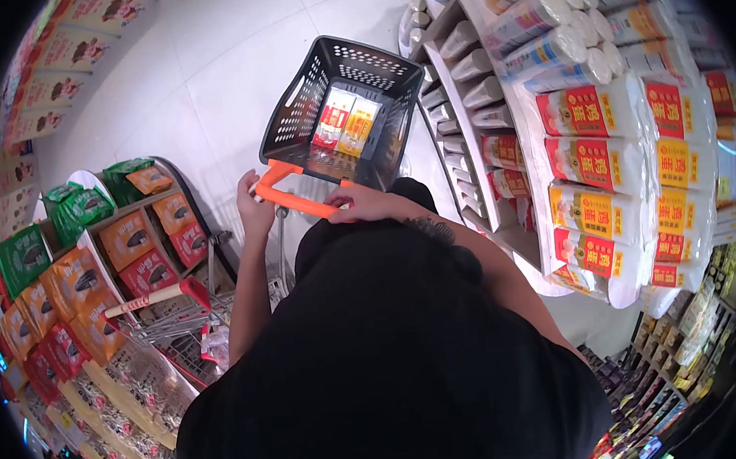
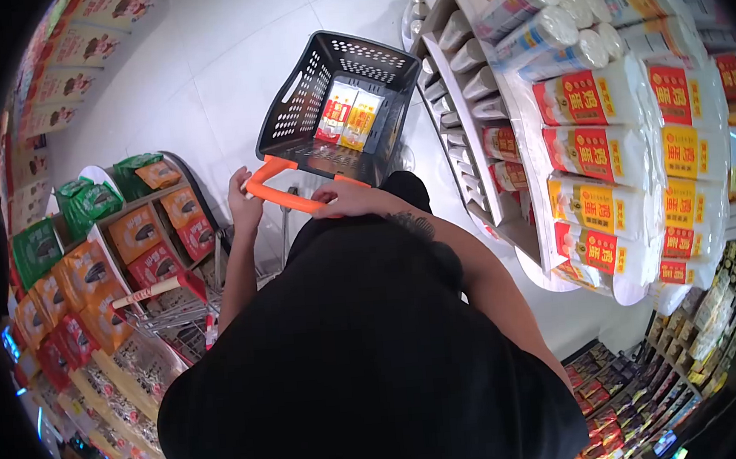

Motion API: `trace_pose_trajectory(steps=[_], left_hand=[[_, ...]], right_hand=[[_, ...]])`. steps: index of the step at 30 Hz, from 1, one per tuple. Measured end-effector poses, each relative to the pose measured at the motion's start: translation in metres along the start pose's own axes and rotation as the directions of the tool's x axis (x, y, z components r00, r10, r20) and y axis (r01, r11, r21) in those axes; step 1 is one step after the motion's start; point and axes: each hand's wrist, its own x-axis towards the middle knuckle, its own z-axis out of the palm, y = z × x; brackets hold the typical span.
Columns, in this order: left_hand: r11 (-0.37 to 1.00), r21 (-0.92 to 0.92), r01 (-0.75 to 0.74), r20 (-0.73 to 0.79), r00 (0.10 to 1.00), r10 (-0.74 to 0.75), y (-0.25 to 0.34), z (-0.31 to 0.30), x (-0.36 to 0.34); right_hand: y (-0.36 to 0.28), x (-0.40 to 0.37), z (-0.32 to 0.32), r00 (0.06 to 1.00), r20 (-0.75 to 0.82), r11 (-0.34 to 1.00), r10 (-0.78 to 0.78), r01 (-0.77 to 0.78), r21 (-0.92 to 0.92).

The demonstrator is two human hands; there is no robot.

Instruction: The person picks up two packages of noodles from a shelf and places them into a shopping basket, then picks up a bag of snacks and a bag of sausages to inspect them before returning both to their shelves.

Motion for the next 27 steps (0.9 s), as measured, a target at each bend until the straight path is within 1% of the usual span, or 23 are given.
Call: trace_pose_trajectory(steps=[1,2,3,4,5,6,7,8,9,10,11,12,13,14,15,17,18,19,21,23,24,25,27], left_hand=[[1.0,0.001,0.028,-0.014,1.0,-0.028,0.005,-0.001,-0.005],[0.863,-0.342,0.372,0.001,0.918,-0.396,0.012,0.001,-0.01],[0.511,-0.627,0.588,0.129,0.725,-0.676,0.019,0.003,-0.014],[0.484,-0.662,0.572,0.136,0.727,-0.673,0.024,0.008,-0.021],[0.472,-0.67,0.573,0.118,0.71,-0.695,0.03,0.013,-0.029],[0.37,-0.756,0.541,0.165,0.703,-0.691,0.044,0.017,-0.034],[0.263,-0.825,0.5,0.21,0.704,-0.679,0.064,0.024,-0.034],[0.255,-0.833,0.491,0.154,0.648,-0.746,0.098,0.034,-0.026],[0.254,-0.833,0.491,0.145,0.638,-0.757,0.091,0.038,-0.024],[0.329,-0.804,0.496,0.074,0.633,-0.771,0.079,0.043,-0.02],[0.399,-0.767,0.503,0.005,0.627,-0.779,0.067,0.05,-0.018],[0.532,-0.684,0.499,-0.133,0.632,-0.763,0.061,0.062,-0.014],[0.526,-0.682,0.508,-0.133,0.621,-0.772,0.06,0.067,-0.013],[0.568,-0.633,0.527,-0.205,0.593,-0.779,0.059,0.067,-0.014],[0.605,-0.58,0.545,-0.279,0.566,-0.776,0.06,0.068,-0.013],[0.608,-0.567,0.556,-0.337,0.517,-0.787,0.069,0.069,-0.011],[0.592,-0.549,0.59,-0.349,0.481,-0.804,0.074,0.062,-0.014],[0.564,-0.527,0.636,-0.368,0.427,-0.826,0.068,0.065,-0.013],[0.567,-0.517,0.642,-0.428,0.38,-0.82,0.071,0.067,-0.011],[0.574,-0.481,0.662,-0.473,0.355,-0.806,0.082,0.071,-0.005],[0.562,-0.446,0.696,-0.446,0.372,-0.814,0.083,0.068,-0.005],[0.584,-0.433,0.687,-0.464,0.386,-0.797,0.09,0.073,0.002],[0.564,-0.42,0.711,-0.519,0.322,-0.792,0.088,0.073,-0.001]], right_hand=[[0.011,0.009,-0.006,1.0,0.005,0.956,-0.013,0.011,0.293],[0.025,0.016,-0.014,1.0,0.01,0.827,-0.017,0.009,0.562],[0.031,0.022,-0.022,0.999,0.044,0.827,-0.011,-0.016,0.562],[0.037,0.028,-0.03,0.996,-0.014,0.831,0.091,-0.068,0.552],[0.044,0.034,-0.037,0.979,-0.073,0.829,0.19,-0.12,0.546],[0.053,0.042,-0.045,0.976,-0.124,0.872,0.181,-0.101,0.478],[0.059,0.049,-0.055,0.978,-0.095,0.868,0.183,-0.116,0.482],[0.064,0.057,-0.066,0.96,-0.097,0.899,0.264,-0.209,0.384],[0.07,0.068,-0.077,0.934,-0.115,0.913,0.339,-0.297,0.28],[0.088,0.082,-0.08,0.924,-0.149,0.902,0.351,-0.292,0.318],[0.108,0.095,-0.091,0.924,-0.14,0.9,0.355,-0.298,0.319],[0.114,0.104,-0.104,0.919,-0.156,0.915,0.363,-0.321,0.243],[0.123,0.114,-0.117,0.913,-0.171,0.924,0.371,-0.345,0.165],[0.133,0.128,-0.129,0.887,-0.204,0.91,0.414,-0.402,0.1],[0.158,0.147,-0.14,0.887,-0.192,0.908,0.42,-0.408,0.099],[0.222,0.176,-0.156,0.864,-0.3,0.894,0.405,-0.443,-0.068],[0.224,0.184,-0.178,0.839,-0.299,0.86,0.454,-0.501,-0.1],[0.239,0.2,-0.198,0.812,-0.279,0.817,0.512,-0.561,-0.133],[0.288,0.228,-0.217,0.823,-0.199,0.744,0.532,-0.567,-0.354],[0.329,0.254,-0.228,0.821,-0.19,0.743,0.538,-0.568,-0.354],[0.351,0.265,-0.231,0.822,-0.2,0.741,0.533,-0.567,-0.359],[0.375,0.276,-0.233,0.819,-0.185,0.74,0.543,-0.571,-0.356],[0.42,0.293,-0.235,0.787,-0.283,0.683,0.549,-0.617,-0.392]])
